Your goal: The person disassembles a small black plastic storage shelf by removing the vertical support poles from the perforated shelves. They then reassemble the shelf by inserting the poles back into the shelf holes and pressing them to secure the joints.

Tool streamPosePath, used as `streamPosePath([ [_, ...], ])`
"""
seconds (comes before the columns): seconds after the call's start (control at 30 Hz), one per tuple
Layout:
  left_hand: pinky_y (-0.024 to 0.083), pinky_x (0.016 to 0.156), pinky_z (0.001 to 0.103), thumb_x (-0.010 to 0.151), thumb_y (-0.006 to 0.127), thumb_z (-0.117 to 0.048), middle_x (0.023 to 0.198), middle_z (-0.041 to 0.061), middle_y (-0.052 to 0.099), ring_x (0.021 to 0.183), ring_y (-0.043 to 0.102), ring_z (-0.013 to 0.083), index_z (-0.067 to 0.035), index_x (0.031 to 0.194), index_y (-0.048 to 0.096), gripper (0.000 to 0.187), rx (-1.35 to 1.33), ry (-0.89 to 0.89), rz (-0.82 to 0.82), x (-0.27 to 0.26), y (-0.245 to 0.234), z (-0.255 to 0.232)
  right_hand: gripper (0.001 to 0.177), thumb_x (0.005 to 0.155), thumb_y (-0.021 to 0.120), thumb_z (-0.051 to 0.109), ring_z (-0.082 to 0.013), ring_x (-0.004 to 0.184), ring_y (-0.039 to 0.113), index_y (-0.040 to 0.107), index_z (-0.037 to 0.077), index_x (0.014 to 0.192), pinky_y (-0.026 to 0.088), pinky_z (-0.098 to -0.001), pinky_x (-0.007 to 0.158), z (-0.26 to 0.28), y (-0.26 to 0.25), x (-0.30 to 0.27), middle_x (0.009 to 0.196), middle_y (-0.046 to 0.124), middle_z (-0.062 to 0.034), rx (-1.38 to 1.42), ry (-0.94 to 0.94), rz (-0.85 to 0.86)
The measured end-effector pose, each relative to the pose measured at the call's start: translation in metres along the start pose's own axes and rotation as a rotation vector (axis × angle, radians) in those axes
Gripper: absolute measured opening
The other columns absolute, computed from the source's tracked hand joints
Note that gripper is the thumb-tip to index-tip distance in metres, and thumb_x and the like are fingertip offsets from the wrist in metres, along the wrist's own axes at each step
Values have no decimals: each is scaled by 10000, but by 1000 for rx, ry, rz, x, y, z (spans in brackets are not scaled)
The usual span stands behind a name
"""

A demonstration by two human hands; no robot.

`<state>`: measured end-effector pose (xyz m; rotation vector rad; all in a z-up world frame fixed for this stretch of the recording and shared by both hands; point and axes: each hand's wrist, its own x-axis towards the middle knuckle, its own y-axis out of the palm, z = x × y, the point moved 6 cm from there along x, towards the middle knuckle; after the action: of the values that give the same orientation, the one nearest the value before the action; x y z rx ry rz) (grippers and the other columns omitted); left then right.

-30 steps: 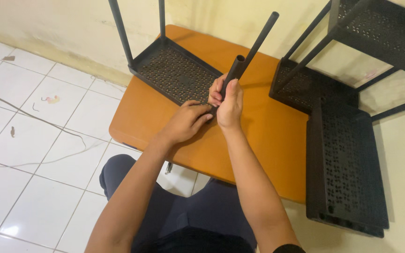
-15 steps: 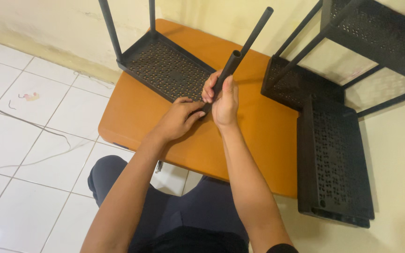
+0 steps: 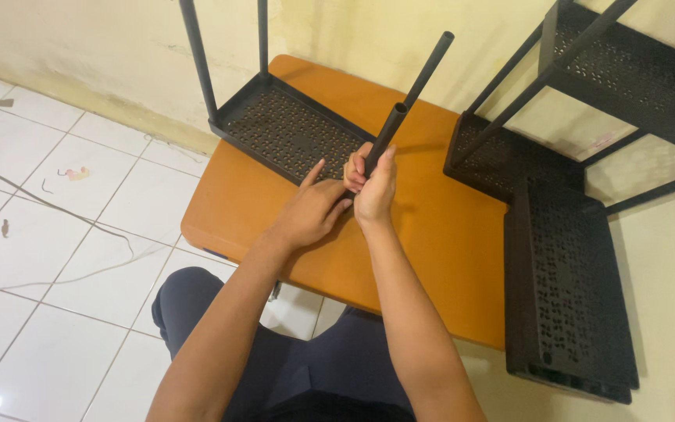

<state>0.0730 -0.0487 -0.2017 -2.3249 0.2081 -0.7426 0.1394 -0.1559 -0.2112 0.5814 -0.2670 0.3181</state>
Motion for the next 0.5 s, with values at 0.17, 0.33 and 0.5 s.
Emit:
streamPosePath([
  [0.17, 240, 1210, 560, 964, 612, -151, 1049, 167, 735, 1081, 663, 333, -60, 1188, 650, 245, -113, 6, -10, -1, -1, 3, 600, 1078, 398, 638, -95, 563, 328, 424, 80, 860, 258, -258, 507, 4, 4, -1, 670, 360, -5, 25, -22, 47],
  [0.33, 237, 1254, 553, 947, 639, -145, 1015, 171, 747, 1057, 677, 322, -57, 1129, 702, 212, -112, -79, 39, -3, 0, 6, 532, 1075, 463, 585, -136, 681, 420, 460, 70, 941, 342, -291, 599, 5, 4, -11, 789, 424, -37, 25, -81, 63],
  [0.5, 226, 1252, 559, 932, 649, -129, 1013, 164, 758, 1055, 688, 308, -60, 1100, 723, 196, -146, -74, 31, 1, 1, 9, 509, 1037, 447, 587, -108, 626, 383, 458, 86, 945, 301, -257, 534, -8, -3, -10, 762, 409, -19, 79, -20, -16],
])
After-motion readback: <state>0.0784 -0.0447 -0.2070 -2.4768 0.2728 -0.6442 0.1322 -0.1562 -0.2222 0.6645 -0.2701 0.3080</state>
